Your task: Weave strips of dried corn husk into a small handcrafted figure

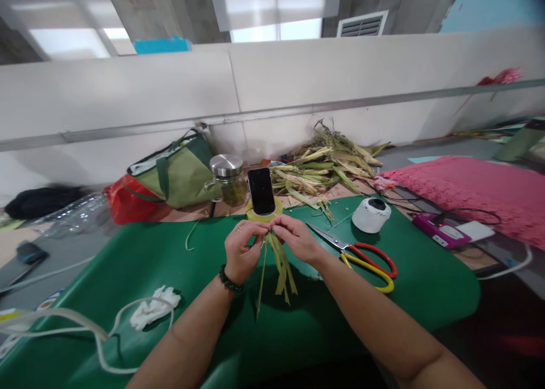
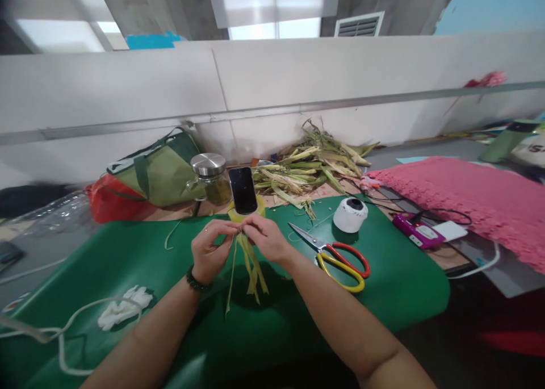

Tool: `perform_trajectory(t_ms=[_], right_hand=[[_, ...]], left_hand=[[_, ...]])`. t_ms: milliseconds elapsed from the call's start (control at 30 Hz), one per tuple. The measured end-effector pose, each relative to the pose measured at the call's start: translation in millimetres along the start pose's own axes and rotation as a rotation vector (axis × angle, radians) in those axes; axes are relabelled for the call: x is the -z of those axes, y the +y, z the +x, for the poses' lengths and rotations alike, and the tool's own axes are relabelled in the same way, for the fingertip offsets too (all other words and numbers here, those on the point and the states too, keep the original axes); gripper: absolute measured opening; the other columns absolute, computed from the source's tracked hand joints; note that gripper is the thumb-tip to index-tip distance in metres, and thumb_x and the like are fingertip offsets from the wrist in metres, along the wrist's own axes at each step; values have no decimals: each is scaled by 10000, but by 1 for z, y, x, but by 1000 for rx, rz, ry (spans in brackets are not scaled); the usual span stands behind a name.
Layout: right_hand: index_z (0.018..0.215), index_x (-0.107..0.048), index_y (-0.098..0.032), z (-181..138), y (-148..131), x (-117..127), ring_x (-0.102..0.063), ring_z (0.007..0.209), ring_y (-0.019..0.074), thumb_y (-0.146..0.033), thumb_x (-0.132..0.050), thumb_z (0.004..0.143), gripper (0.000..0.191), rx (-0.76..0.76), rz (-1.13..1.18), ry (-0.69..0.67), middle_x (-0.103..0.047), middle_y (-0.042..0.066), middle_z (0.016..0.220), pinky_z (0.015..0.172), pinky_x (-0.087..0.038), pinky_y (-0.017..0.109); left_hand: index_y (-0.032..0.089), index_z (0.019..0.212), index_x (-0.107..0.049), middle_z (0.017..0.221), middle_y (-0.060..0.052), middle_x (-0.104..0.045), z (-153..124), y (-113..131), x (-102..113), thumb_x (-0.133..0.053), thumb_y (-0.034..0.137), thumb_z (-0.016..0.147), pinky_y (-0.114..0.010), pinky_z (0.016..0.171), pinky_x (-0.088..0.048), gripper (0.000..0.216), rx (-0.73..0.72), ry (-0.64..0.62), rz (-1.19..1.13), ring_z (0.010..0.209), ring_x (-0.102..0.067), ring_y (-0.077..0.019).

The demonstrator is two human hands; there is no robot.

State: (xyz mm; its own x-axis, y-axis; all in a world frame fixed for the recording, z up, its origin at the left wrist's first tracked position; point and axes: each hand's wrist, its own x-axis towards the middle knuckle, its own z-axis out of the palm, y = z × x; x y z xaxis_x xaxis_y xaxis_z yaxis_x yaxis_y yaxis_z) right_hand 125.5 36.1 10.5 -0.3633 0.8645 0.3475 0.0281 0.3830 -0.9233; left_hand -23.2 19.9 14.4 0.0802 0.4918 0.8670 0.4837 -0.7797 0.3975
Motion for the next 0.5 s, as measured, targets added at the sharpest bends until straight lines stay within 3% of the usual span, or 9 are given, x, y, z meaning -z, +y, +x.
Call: perform_trajectory(t_ms=[333,500], right_hand=[[760,-511,-190,-1,3,1,-448,617,125,-293,-428,873,174,128,-235,58,-501,-13,658,601,-362,246],[829,-482,-201,0,6,6,-524,672,150,-263,-376,895,139,128,-324,152,-583,33,802,680,-405,290]], left_hand=[[201,694,-651,733,-37,-724,-2,1,0,-619,116,768,-305,674,-539,117,48,-13,-63,717,-673,-166],[184,684,-654,763,-41,-725,-4,-2,-1,-675,131,736,-293,698,-542,77,215,70,-212,735,-677,-159]])
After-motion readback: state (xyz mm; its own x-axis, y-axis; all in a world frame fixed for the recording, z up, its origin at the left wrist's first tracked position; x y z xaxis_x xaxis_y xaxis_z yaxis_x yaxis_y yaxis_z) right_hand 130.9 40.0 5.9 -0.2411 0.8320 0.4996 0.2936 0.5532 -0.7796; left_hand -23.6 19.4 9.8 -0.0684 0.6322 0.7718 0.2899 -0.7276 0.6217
